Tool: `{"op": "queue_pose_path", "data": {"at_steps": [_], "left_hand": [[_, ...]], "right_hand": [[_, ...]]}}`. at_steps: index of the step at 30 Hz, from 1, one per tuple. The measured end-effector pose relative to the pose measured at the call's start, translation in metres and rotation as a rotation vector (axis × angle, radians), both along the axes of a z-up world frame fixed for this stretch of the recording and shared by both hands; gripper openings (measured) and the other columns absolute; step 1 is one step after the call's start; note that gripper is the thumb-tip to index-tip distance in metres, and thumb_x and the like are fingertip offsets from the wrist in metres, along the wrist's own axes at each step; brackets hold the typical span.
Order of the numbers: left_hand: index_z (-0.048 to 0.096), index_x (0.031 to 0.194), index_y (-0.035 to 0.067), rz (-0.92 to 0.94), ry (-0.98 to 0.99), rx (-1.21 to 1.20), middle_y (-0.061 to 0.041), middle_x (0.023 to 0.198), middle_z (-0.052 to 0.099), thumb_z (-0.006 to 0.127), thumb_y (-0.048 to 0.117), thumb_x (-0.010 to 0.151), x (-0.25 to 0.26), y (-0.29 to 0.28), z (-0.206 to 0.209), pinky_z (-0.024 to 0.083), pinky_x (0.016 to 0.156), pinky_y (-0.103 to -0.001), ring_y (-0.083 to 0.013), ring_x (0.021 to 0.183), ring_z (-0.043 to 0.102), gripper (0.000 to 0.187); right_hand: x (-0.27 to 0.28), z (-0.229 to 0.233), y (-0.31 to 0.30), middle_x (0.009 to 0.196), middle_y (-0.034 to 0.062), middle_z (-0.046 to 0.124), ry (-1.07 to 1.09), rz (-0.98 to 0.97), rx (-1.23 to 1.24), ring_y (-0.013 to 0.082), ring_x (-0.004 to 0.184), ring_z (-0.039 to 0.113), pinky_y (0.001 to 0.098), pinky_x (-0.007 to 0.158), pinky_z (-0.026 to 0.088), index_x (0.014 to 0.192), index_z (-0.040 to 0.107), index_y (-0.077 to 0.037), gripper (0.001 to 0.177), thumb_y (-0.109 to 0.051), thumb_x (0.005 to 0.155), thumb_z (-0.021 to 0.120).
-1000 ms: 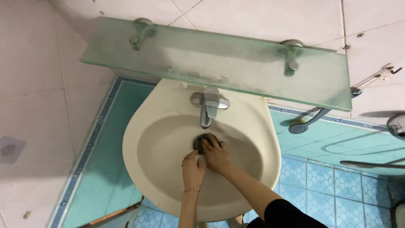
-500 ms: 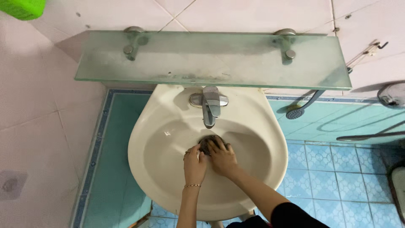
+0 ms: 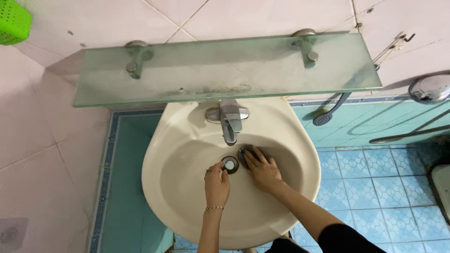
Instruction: The person scrubs a white bathroom sink using a dark scouring pad. They clean the basin, the faucet, and the surrounding rim with repetitive circular and back-and-forth motions. The person occasionally rinses the pad under the running water to remove debris.
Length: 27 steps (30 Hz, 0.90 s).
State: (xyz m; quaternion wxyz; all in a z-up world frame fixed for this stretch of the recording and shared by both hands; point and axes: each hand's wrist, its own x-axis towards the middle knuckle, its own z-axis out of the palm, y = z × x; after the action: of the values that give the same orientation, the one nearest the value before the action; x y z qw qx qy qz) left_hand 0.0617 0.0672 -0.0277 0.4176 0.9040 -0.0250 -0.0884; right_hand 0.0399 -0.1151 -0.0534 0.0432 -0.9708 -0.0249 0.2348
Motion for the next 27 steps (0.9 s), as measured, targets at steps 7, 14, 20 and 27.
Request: {"op": "queue_pose_path", "data": {"at_steps": [7, 14, 20, 27], "left_hand": [[0.061, 0.129, 0.005, -0.044, 0.053, 0.067, -0.015, 0.117, 0.067, 0.06, 0.015, 0.096, 0.0, 0.005, -0.011, 0.05, 0.098, -0.043, -0.0299, 0.107, 0.066, 0.035], [0.067, 0.121, 0.002, -0.075, -0.123, 0.006, -0.02, 0.113, 0.07, 0.06, 0.009, 0.092, -0.004, 0.012, -0.017, 0.05, 0.095, -0.046, -0.0362, 0.107, 0.064, 0.031], [0.066, 0.121, 0.002, -0.087, 0.008, 0.032, -0.017, 0.111, 0.07, 0.06, 0.011, 0.094, 0.002, -0.002, 0.001, 0.05, 0.094, -0.043, -0.0325, 0.108, 0.064, 0.03], [0.067, 0.12, 0.002, -0.141, -0.064, 0.014, -0.018, 0.114, 0.07, 0.061, 0.01, 0.093, 0.005, -0.017, 0.015, 0.049, 0.095, -0.044, -0.0344, 0.11, 0.062, 0.029]], "right_hand": [[0.029, -0.023, 0.067, 0.17, -0.0006, 0.022, -0.132, 0.087, 0.19, 0.0236, 0.161, 0.007, 0.0562, 0.12, 0.024, 0.156, 0.038, -0.019, 0.057, -0.033, 0.102, 0.05], [0.066, -0.032, 0.04, 0.167, -0.0071, 0.02, -0.398, 0.537, -0.475, 0.0176, 0.156, 0.005, 0.051, 0.124, 0.002, 0.153, 0.042, -0.028, 0.066, -0.04, 0.089, 0.053], [-0.014, 0.009, -0.033, 0.169, 0.0084, 0.023, -0.372, 0.456, -0.695, 0.0294, 0.156, 0.002, 0.0582, 0.116, 0.0, 0.145, 0.057, -0.012, 0.057, -0.043, 0.099, 0.043], [-0.037, 0.013, -0.013, 0.167, 0.0113, 0.02, -0.031, 0.126, -0.363, 0.0344, 0.155, -0.005, 0.0549, 0.12, 0.001, 0.154, 0.04, -0.003, 0.066, -0.046, 0.105, 0.034]]}}
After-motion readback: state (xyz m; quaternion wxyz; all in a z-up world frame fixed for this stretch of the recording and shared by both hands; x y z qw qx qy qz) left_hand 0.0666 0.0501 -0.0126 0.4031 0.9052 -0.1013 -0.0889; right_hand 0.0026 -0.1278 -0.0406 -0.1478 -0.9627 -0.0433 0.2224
